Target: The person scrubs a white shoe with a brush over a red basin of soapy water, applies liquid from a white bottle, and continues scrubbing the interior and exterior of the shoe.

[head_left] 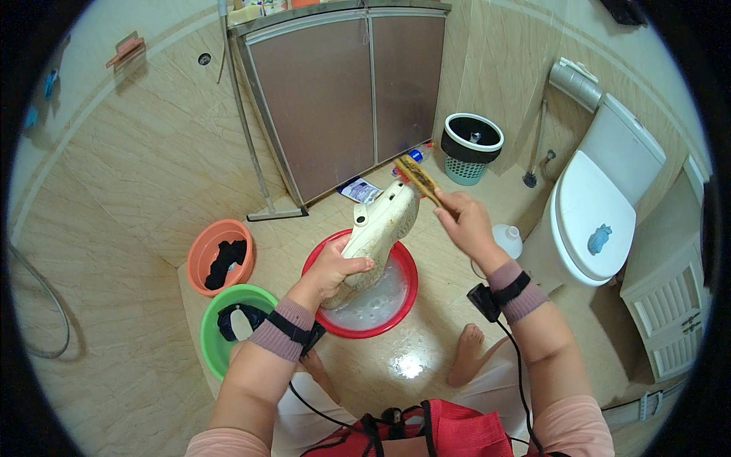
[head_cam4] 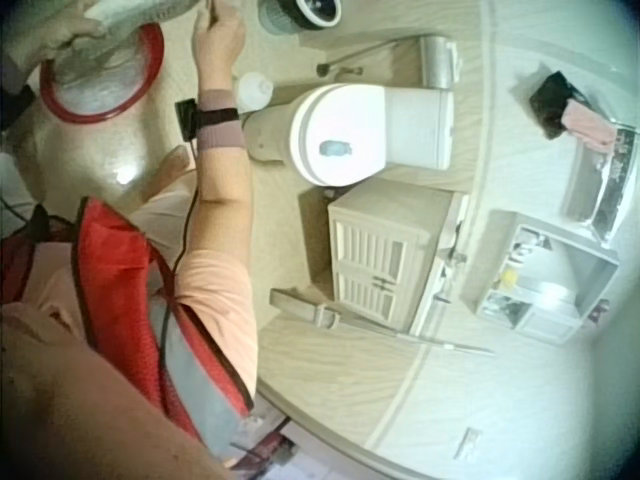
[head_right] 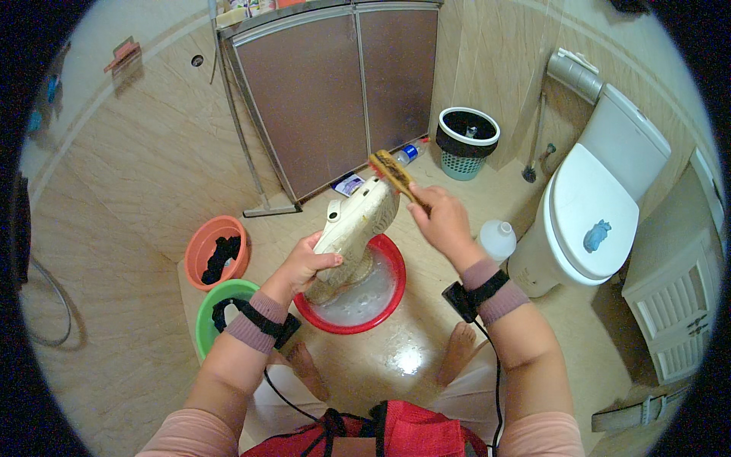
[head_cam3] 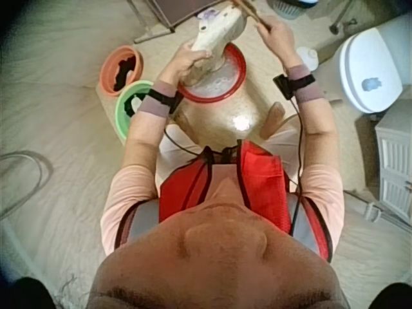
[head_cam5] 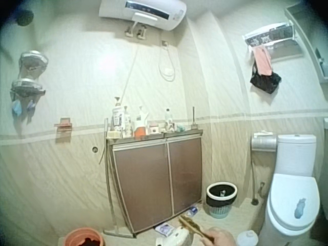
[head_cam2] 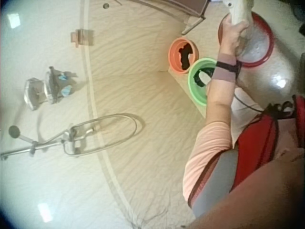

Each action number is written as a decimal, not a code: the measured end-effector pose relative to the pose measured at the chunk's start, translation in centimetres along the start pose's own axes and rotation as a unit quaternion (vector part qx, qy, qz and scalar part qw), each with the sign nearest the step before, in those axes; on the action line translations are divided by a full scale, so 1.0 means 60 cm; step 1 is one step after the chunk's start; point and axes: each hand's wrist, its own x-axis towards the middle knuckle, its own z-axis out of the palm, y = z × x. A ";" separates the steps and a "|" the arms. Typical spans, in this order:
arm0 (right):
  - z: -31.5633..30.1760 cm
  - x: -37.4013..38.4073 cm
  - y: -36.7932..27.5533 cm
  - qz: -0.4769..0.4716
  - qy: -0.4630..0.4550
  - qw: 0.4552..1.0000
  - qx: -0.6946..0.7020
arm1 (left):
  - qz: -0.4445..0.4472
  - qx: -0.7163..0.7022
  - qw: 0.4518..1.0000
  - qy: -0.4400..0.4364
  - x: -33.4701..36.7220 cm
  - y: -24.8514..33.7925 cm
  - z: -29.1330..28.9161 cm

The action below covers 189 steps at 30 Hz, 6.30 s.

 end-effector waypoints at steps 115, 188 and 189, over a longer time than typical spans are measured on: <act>0.030 0.005 -0.051 0.394 -0.187 0.790 0.431 | 0.202 0.234 0.941 0.137 0.058 -0.021 0.014; 0.085 -0.016 -0.047 0.224 -0.086 0.928 0.285 | 0.272 -0.115 0.944 0.148 0.044 0.006 -0.012; 0.089 -0.019 -0.074 0.147 -0.019 0.946 0.287 | 0.272 -0.115 0.944 0.146 0.043 0.008 -0.010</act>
